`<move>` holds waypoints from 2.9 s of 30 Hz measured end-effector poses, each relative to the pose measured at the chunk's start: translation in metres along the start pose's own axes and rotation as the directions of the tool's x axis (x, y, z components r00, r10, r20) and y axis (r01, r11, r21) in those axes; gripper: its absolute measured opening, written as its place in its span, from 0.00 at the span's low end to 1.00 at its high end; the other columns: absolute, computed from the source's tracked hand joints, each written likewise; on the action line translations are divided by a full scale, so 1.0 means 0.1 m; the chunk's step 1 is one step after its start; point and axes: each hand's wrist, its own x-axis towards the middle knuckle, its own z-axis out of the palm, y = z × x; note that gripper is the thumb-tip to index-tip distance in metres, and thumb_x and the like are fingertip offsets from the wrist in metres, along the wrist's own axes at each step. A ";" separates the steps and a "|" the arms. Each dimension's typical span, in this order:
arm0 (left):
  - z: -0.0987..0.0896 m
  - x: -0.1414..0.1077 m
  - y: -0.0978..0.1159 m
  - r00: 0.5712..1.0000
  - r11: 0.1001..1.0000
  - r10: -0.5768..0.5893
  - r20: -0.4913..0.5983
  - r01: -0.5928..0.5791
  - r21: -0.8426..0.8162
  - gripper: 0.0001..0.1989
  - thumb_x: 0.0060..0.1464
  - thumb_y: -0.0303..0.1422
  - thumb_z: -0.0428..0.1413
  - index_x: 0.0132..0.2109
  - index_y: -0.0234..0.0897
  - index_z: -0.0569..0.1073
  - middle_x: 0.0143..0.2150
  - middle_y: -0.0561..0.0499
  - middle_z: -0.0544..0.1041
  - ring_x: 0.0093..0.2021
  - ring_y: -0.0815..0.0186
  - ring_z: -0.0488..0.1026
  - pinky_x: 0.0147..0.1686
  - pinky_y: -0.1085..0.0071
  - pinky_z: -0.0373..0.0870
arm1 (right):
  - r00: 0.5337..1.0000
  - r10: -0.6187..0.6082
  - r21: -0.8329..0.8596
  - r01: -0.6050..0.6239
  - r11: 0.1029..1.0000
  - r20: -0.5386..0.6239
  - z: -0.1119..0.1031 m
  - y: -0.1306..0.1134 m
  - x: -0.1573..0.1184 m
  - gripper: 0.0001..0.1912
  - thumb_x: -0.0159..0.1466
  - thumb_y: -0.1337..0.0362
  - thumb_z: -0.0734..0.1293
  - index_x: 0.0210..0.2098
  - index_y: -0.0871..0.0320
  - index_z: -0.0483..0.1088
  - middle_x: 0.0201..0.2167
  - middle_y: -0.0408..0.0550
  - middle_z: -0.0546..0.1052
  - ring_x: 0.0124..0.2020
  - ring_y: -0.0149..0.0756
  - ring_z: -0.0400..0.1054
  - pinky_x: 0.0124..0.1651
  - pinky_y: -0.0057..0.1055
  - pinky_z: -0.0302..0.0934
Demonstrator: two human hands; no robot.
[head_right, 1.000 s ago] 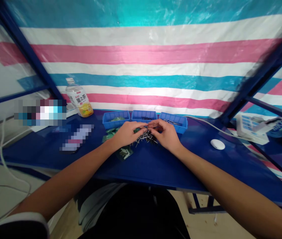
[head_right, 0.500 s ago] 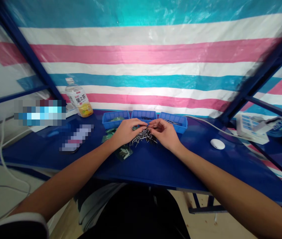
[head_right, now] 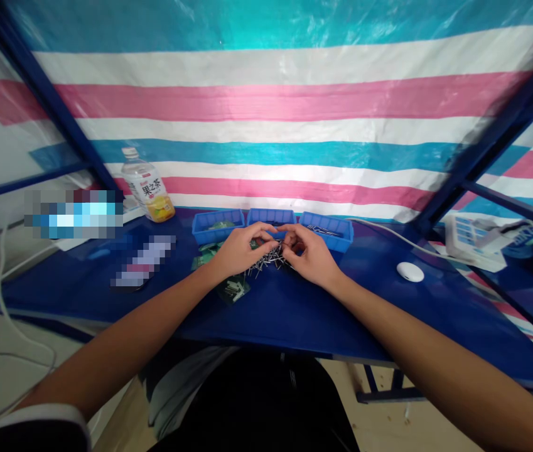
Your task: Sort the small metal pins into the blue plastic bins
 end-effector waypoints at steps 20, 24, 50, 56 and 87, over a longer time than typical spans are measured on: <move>0.00 0.01 0.01 0.999 0.999 -0.023 -0.038 0.022 -0.024 0.14 0.66 0.34 0.60 0.55 0.44 0.85 0.53 0.49 0.87 0.51 0.58 0.85 0.53 0.59 0.82 | 0.998 -0.028 -0.079 0.023 0.997 -0.053 0.00 0.00 0.01 0.05 0.66 0.61 0.70 0.41 0.53 0.77 0.41 0.50 0.82 0.40 0.41 0.77 0.41 0.39 0.74; 0.01 0.02 0.00 0.996 0.999 -0.024 -0.085 0.020 -0.049 0.12 0.65 0.32 0.61 0.52 0.42 0.85 0.51 0.49 0.87 0.52 0.58 0.85 0.57 0.58 0.82 | 1.000 -0.006 -0.046 0.005 0.999 -0.022 0.01 0.02 0.00 0.07 0.67 0.59 0.70 0.42 0.53 0.78 0.44 0.50 0.83 0.44 0.43 0.78 0.44 0.41 0.76; 0.03 0.02 -0.06 0.996 0.998 0.053 -0.076 -0.056 -0.036 0.09 0.59 0.27 0.59 0.47 0.38 0.77 0.44 0.48 0.86 0.45 0.64 0.84 0.51 0.63 0.84 | 0.997 0.068 0.021 -0.068 0.997 -0.040 0.02 0.03 -0.01 0.11 0.68 0.53 0.72 0.43 0.53 0.80 0.37 0.48 0.82 0.35 0.39 0.77 0.37 0.38 0.74; 0.04 0.02 -0.07 0.996 0.999 0.044 -0.077 -0.046 -0.024 0.14 0.58 0.25 0.60 0.51 0.38 0.77 0.44 0.48 0.85 0.43 0.64 0.84 0.48 0.65 0.84 | 0.999 0.035 0.018 -0.034 0.999 -0.034 0.01 0.03 0.00 0.13 0.69 0.52 0.72 0.44 0.55 0.80 0.38 0.49 0.82 0.35 0.38 0.77 0.39 0.38 0.74; 0.01 0.03 -0.14 0.996 0.991 0.057 -0.071 -0.047 0.128 0.18 0.66 0.35 0.61 0.61 0.40 0.74 0.53 0.44 0.83 0.51 0.58 0.82 0.51 0.58 0.81 | 0.999 0.048 -0.143 -0.050 0.988 -0.015 -0.08 0.14 0.08 0.15 0.72 0.50 0.67 0.44 0.53 0.80 0.37 0.49 0.84 0.36 0.41 0.76 0.38 0.38 0.69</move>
